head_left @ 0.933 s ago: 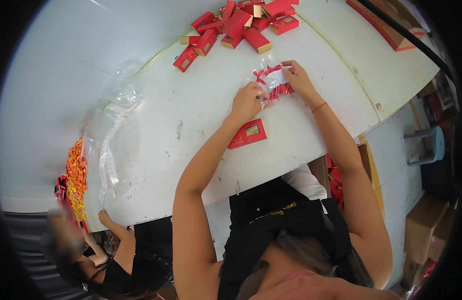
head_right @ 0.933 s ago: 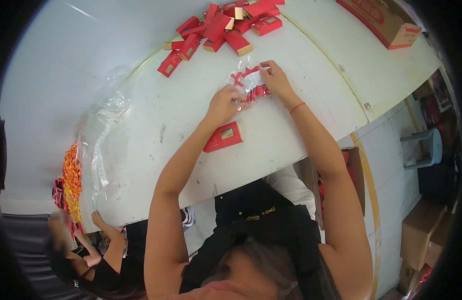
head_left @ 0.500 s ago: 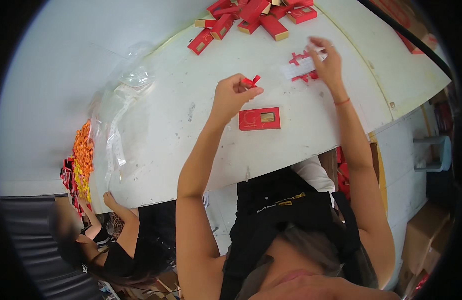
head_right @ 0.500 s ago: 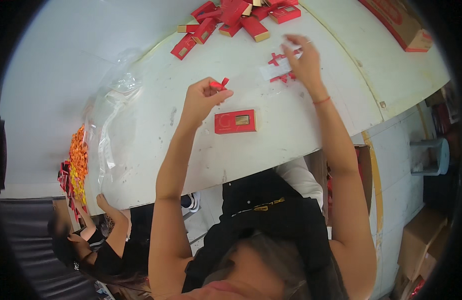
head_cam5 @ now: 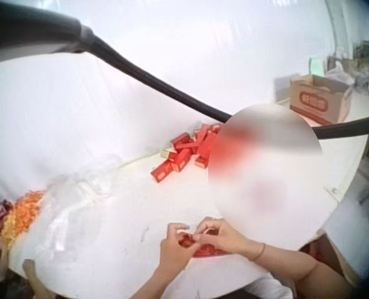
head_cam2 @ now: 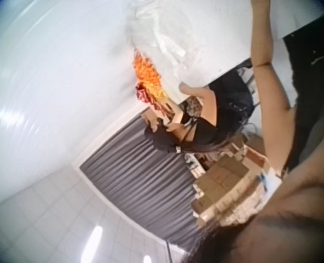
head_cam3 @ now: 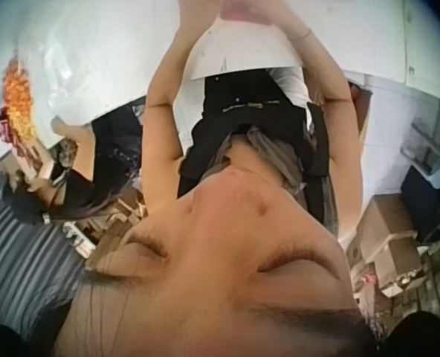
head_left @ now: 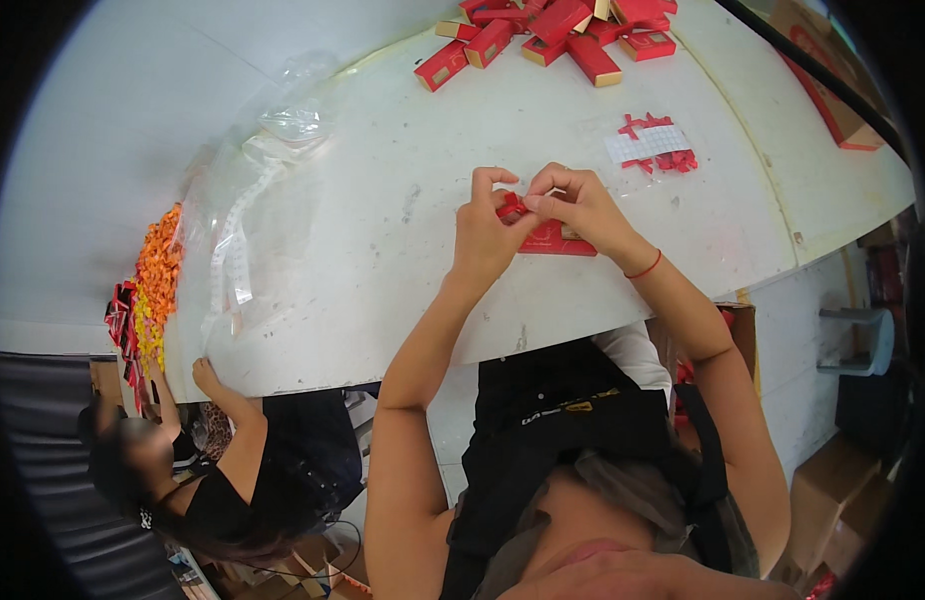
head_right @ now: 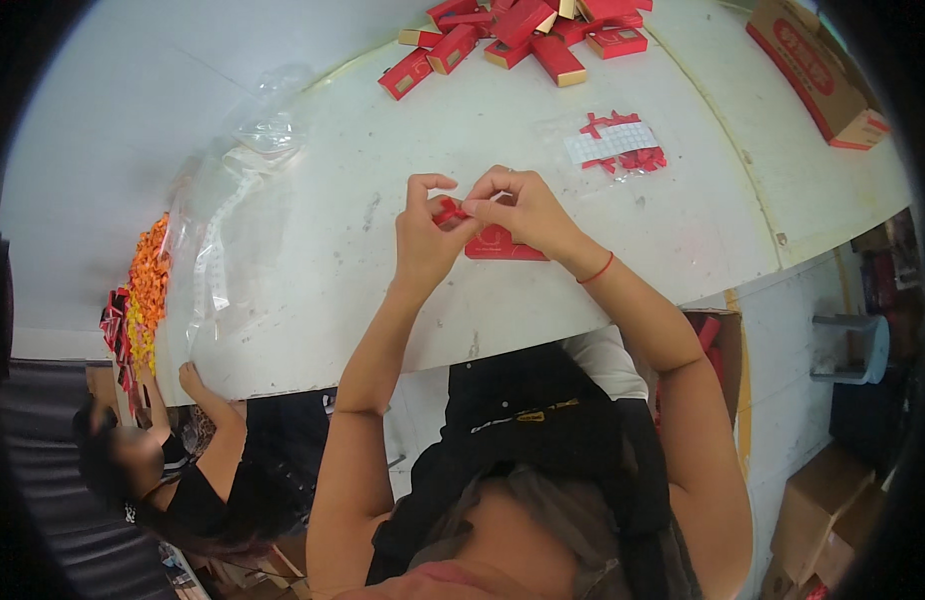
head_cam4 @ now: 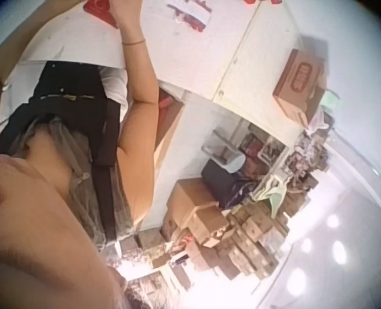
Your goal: The person assembles small red rectangular boxes by folding flaps and inserting a small item into each. They then attach a red ribbon to the top of each box and place the finished units on the table.
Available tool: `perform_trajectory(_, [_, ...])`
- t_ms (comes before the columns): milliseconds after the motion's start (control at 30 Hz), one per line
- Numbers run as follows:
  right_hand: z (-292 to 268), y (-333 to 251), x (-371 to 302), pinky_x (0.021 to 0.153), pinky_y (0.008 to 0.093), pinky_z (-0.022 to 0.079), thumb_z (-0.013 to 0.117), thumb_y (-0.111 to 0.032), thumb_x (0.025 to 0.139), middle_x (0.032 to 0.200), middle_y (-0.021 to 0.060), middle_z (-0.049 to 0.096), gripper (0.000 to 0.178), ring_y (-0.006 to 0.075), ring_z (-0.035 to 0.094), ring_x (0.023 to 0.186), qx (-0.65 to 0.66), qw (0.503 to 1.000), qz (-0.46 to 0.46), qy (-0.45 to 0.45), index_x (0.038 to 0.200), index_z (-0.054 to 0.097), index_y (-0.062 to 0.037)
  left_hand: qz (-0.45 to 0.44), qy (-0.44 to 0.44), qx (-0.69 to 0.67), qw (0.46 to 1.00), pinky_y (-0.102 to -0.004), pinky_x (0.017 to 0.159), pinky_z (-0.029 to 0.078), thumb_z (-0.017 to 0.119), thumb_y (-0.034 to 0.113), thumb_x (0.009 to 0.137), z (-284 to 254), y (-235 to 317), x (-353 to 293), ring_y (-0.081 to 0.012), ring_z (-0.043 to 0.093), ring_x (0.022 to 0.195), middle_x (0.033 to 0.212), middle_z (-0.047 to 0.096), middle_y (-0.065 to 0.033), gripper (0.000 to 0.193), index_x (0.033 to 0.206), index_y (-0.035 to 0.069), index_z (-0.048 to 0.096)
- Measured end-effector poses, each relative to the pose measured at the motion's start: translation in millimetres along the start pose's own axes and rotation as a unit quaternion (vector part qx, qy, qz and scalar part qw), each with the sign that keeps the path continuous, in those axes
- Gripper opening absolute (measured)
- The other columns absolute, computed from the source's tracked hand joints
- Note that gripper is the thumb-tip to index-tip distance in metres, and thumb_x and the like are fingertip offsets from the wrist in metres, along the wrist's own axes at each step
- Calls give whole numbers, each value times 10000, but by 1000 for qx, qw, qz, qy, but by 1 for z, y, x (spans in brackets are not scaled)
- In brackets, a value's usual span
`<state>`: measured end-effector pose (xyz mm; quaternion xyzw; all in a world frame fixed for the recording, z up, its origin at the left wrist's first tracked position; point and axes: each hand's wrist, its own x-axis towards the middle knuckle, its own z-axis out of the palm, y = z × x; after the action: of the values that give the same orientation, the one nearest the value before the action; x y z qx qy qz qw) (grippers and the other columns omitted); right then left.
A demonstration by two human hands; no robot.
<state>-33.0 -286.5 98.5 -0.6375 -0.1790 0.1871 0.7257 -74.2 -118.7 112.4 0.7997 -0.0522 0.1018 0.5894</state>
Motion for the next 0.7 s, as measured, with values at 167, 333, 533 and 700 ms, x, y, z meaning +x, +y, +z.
perform_trajectory(167, [-16,11,10,659,214,455,637,-160,924,823,11,629,137,46,549,739,9,999,10,-34,929,642,-23,-55,-80,-50,994,-199,451,365,760,112,824,-24,-8,2,-19,458,492,900,669,-15,193,959,16,661])
perform_trajectory(333, [-14,15,11,619,194,417,620,-164,951,820,-23,609,129,25,512,713,-12,998,7,-68,958,613,-36,-147,-73,-108,981,-204,452,358,707,122,869,-27,-15,10,-27,448,485,745,646,-4,118,909,19,666])
perform_trajectory(533, [3,-5,7,461,182,312,641,-147,935,762,-21,604,123,6,466,624,-20,999,22,-15,945,631,-26,-189,-44,-162,967,-210,452,338,702,129,861,-27,-16,6,-41,449,490,730,640,-12,120,883,20,657])
perform_trajectory(700, [-6,-1,10,474,194,345,663,-125,903,734,-13,627,112,24,482,619,-80,996,10,-43,903,680,-14,-199,-84,-101,971,-215,474,346,701,131,850,-27,-20,6,-44,459,525,752,634,-12,117,862,25,652])
